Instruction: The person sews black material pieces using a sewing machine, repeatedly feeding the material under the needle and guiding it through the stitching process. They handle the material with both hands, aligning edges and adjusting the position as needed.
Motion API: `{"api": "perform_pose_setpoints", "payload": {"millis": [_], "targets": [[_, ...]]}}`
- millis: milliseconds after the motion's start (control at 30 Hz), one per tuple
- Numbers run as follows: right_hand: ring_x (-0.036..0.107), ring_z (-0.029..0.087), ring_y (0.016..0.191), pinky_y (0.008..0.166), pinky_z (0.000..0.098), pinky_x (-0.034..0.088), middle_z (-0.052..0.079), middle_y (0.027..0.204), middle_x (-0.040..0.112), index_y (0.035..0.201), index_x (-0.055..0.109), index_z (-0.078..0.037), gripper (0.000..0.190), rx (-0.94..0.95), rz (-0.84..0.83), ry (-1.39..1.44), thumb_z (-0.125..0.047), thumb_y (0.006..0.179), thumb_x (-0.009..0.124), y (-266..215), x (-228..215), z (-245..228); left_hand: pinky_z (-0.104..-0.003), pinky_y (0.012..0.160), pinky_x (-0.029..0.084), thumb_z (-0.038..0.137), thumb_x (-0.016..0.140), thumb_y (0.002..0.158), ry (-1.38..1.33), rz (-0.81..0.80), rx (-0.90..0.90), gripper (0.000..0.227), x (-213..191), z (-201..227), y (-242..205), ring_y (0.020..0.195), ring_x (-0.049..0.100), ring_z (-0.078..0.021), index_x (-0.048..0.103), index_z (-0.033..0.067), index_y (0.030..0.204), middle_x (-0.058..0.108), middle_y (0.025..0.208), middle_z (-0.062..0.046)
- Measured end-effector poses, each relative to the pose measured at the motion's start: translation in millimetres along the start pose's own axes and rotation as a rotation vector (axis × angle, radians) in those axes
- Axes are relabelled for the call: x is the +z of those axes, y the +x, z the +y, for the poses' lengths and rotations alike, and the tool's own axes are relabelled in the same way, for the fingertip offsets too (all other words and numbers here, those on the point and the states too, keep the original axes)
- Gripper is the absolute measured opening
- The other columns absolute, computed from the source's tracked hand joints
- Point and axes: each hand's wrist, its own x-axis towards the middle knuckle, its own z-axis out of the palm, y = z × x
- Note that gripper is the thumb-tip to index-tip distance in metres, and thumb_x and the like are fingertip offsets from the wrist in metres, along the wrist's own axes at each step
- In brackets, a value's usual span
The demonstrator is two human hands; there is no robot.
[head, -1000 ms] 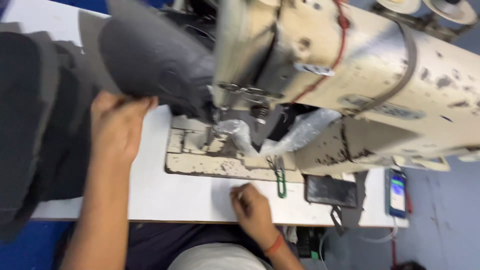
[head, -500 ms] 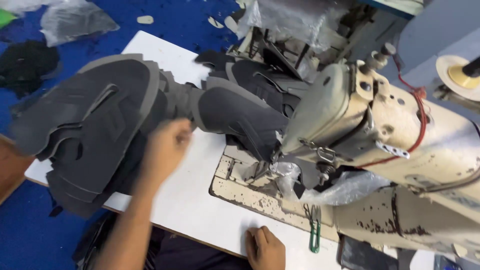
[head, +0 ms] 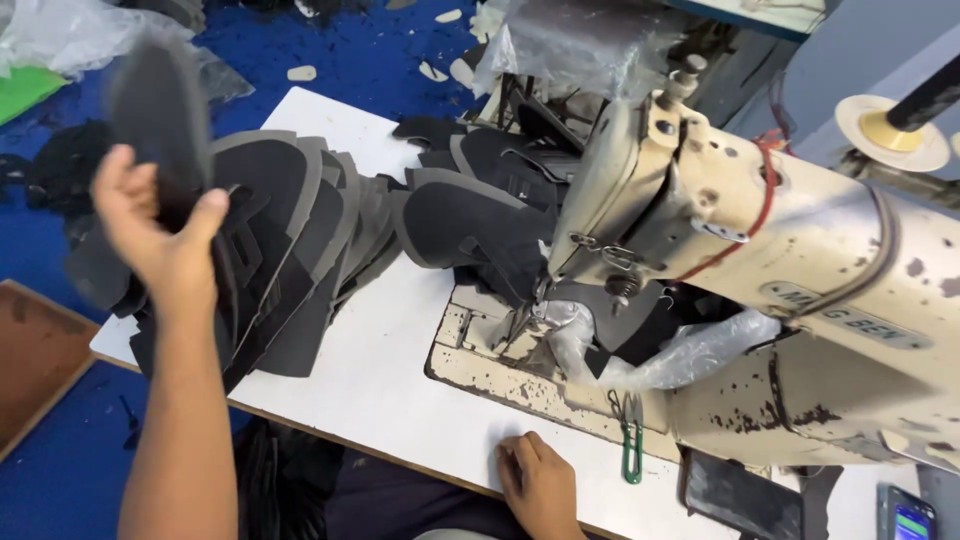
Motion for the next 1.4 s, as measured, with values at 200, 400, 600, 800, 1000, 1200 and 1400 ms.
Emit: {"api": "perform_pose_setpoints", "payload": {"millis": [200,400,600,800,1000,1200,1400], "targets": [[0.066,0.017,0.085,0.078,0.0296,0.055,0.009,0.115,0.073,0.134,0.056,-0.005,0.051,0.343,-0.417,0.85,-0.013,0.086,0.072,12.4,-46.5,-32.8,-0.044,0.119,0.046,0.014,0.088,0.07,0.038,-0.265,0.248,0.094,43.7,171.3,-96.5,0.135,0.051,-0.0278,0.037,-0.0008,0.148,0.043,0.14,-0.014],[0.058,0.021,0.132,0.113,0.0353,0.045,0.013,0.145,0.06,0.148,0.051,0.003,0.044,0.196,-0.017,0.886,-0.016,0.109,0.057,-18.9,-63.0,-47.9,-0.05,0.111,0.037,0.048,0.086,0.072,0.063,-1.05,0.342,0.086,81.8,175.2,-224.1,0.134,0.049,-0.0348,0.056,0.0079,0.141,0.048,0.147,-0.012],[0.058,0.02,0.125,0.109,0.0333,0.049,0.012,0.137,0.062,0.144,0.054,0.001,0.04,0.207,-0.192,1.01,-0.017,0.109,0.061,-22.5,-83.3,-18.1,-0.034,0.1,0.046,0.026,0.074,0.086,-0.042,-1.014,-0.531,0.06,52.6,96.4,-293.6,0.117,0.06,-0.0235,0.058,0.0104,0.142,0.059,0.135,-0.015],[0.069,0.025,0.1,0.088,0.0374,0.056,0.014,0.117,0.069,0.125,0.062,-0.005,0.049,0.178,-0.447,0.459,-0.005,0.078,0.078,59.0,-111.2,64.4,-0.027,0.104,0.045,0.014,0.071,0.091,-0.084,-0.642,-0.531,0.061,47.1,94.0,-302.0,0.117,0.062,-0.0164,0.049,0.0013,0.147,0.064,0.13,-0.012],[0.057,0.036,0.105,0.095,0.0426,0.049,0.012,0.12,0.066,0.117,0.068,-0.005,0.045,-0.121,-0.156,-0.235,0.003,0.072,0.069,103.9,-95.4,110.3,-0.031,0.088,0.057,0.013,0.083,0.078,0.093,-0.892,-0.804,0.033,33.4,65.3,-302.6,0.09,0.078,-0.0159,0.077,-0.0002,0.108,0.084,0.093,-0.012],[0.062,0.03,0.104,0.089,0.037,0.052,0.008,0.112,0.068,0.101,0.073,-0.005,0.015,-0.042,0.083,-0.013,-0.004,0.085,0.075,86.7,-92.7,100.5,-0.026,0.08,0.056,0.023,0.08,0.089,0.404,-1.096,-0.899,0.028,63.3,106.6,-250.9,0.084,0.079,-0.0141,0.077,0.0042,0.11,0.079,0.088,-0.009],[0.061,0.011,0.083,0.073,0.027,0.053,0.005,0.093,0.06,0.126,0.069,0.001,0.025,0.475,0.15,0.709,0.001,0.1,0.066,42.7,-141.9,20.0,-0.027,0.062,0.053,0.018,0.079,0.082,0.198,-0.964,-0.474,0.022,106.7,161.0,-217.4,0.072,0.068,-0.014,0.075,0.0004,0.095,0.074,0.079,-0.006]]}}
